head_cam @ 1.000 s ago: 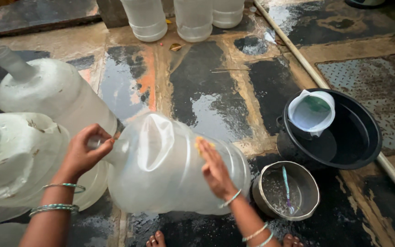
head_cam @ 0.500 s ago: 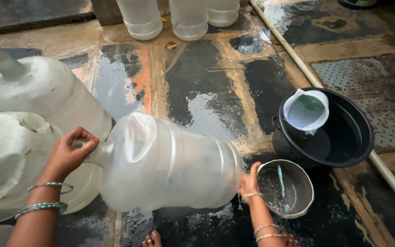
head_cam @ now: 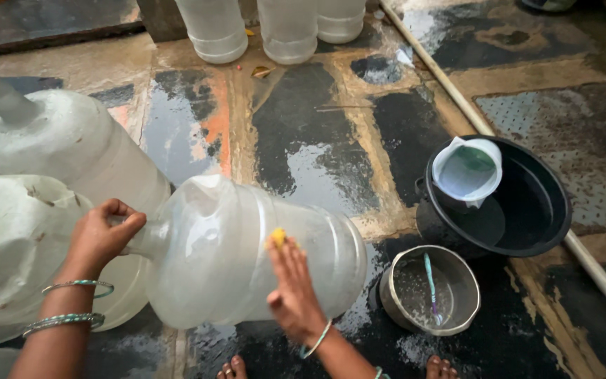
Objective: The person scrubs the neck of a large plastic water dispenser jug with a toothbrush, then wipes the exterior surface with a yellow sponge. The person handles one jug at a time, rotating it to clean different sides.
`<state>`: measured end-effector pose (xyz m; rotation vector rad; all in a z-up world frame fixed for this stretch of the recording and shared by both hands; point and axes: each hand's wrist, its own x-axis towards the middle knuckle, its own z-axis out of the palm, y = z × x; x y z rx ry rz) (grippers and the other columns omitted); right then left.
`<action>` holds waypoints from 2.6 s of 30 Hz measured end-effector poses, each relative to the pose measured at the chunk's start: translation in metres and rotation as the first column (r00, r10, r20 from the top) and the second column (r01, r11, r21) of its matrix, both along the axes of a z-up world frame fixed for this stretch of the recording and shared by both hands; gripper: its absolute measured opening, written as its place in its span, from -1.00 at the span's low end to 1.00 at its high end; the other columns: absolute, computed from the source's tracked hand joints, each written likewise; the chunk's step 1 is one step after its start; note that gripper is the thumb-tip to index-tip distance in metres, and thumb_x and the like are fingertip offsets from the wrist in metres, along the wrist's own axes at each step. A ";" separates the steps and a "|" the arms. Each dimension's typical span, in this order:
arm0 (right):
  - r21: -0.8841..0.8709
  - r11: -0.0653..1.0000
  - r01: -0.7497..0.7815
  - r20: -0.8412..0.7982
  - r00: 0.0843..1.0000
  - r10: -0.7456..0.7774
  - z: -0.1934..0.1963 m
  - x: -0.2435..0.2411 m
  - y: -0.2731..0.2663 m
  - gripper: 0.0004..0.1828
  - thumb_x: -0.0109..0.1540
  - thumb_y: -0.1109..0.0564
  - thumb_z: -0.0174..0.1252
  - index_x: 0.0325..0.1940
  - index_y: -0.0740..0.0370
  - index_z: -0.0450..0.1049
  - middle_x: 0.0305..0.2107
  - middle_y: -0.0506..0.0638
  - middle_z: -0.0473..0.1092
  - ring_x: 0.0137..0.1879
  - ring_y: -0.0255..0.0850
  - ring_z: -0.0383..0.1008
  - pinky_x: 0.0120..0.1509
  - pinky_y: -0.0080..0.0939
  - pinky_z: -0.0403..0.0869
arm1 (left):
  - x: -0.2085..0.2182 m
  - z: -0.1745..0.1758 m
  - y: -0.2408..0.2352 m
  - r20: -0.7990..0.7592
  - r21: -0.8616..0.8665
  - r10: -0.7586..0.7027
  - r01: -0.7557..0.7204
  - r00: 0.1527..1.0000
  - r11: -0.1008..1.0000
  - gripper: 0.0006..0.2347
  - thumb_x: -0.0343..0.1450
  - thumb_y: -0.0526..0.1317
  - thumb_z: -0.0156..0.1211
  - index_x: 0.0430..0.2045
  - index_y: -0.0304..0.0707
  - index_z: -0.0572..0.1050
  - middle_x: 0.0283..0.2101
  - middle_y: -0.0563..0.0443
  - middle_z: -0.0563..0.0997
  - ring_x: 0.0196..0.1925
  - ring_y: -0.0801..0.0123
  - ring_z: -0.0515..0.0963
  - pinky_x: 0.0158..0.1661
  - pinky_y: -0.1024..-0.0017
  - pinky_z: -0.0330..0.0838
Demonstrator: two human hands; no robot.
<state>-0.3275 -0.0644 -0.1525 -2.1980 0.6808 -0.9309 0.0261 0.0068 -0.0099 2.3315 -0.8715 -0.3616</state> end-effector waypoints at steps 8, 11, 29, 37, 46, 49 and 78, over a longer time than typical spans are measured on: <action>-0.132 0.890 0.437 -0.318 0.832 -0.456 -0.074 -0.045 -0.064 0.18 0.23 -0.65 -0.76 0.46 0.30 0.14 0.44 0.17 -0.08 0.56 0.01 -0.18 0.62 0.12 -0.22 | 0.014 -0.012 0.006 -0.127 -0.020 0.048 -0.051 0.991 0.998 -0.71 0.30 -0.10 0.33 -0.31 -0.39 0.59 -0.33 -0.16 0.65 -0.34 0.27 0.65 -0.41 0.23 0.66; -0.242 0.850 0.468 -0.272 0.808 -0.523 -0.094 -0.064 -0.083 0.12 0.26 -0.58 -0.71 0.42 0.39 0.11 0.53 0.34 -0.20 0.65 0.18 -0.33 0.64 0.26 -0.30 | 0.018 -0.015 0.004 -0.163 -0.010 0.073 -0.076 0.984 0.997 -0.70 0.31 -0.09 0.33 -0.29 -0.39 0.58 -0.32 -0.17 0.64 -0.32 0.25 0.64 -0.40 0.21 0.67; 0.021 0.790 0.612 0.079 0.787 -0.612 -0.162 -0.053 -0.077 -0.17 0.46 -0.37 -0.52 0.46 0.37 0.13 0.44 0.23 0.11 0.58 0.06 0.05 0.63 0.12 0.00 | 0.018 -0.018 0.002 0.010 -0.018 0.018 -0.018 1.000 1.000 -0.73 0.28 -0.08 0.36 -0.38 -0.35 0.62 -0.41 -0.18 0.66 -0.44 0.25 0.63 -0.40 0.26 0.56; 0.921 -0.101 -0.375 0.203 0.687 -0.698 -0.206 -0.098 -0.124 0.44 0.10 -0.87 -0.56 0.34 0.50 0.31 0.27 0.33 0.32 0.27 0.14 0.35 0.43 0.10 0.22 | -0.010 0.007 -0.012 -0.056 0.049 0.139 -0.137 0.989 0.989 -0.70 0.27 -0.07 0.32 -0.34 -0.36 0.61 -0.40 -0.23 0.66 -0.47 0.25 0.64 -0.43 0.24 0.64; 0.355 0.904 0.237 0.167 0.936 -0.311 -0.070 -0.022 -0.076 -0.13 0.42 -0.39 -0.55 0.53 0.31 0.07 0.50 0.21 -0.01 0.62 0.08 -0.10 0.64 0.07 -0.13 | -0.034 0.019 -0.012 -0.022 0.179 0.237 -0.230 0.971 0.957 -0.64 0.35 -0.01 0.20 -0.26 -0.41 0.60 -0.37 -0.24 0.70 -0.51 0.02 0.72 -0.36 0.24 0.61; -0.040 0.992 0.120 0.140 0.984 -0.113 -0.046 -0.001 -0.027 0.01 0.40 -0.49 -0.63 0.61 0.41 -0.16 0.58 0.32 -0.22 0.68 0.15 -0.31 0.68 0.17 -0.33 | -0.035 0.020 -0.011 0.009 0.219 0.219 -0.216 0.976 0.951 -0.63 0.36 0.00 0.18 -0.25 -0.41 0.61 -0.35 -0.23 0.71 -0.52 0.02 0.73 -0.31 0.27 0.59; -0.073 0.945 0.318 -0.260 0.909 -0.325 -0.069 -0.054 -0.121 -0.03 0.29 -0.52 -0.50 0.58 0.12 0.04 0.51 0.19 -0.05 0.62 0.08 -0.08 0.62 0.16 -0.13 | -0.041 0.012 -0.009 0.017 -0.053 -0.054 0.055 0.998 0.997 -0.57 0.22 0.11 0.39 -0.25 -0.22 0.54 -0.59 -0.23 0.65 -0.55 0.12 0.69 -0.40 0.20 0.52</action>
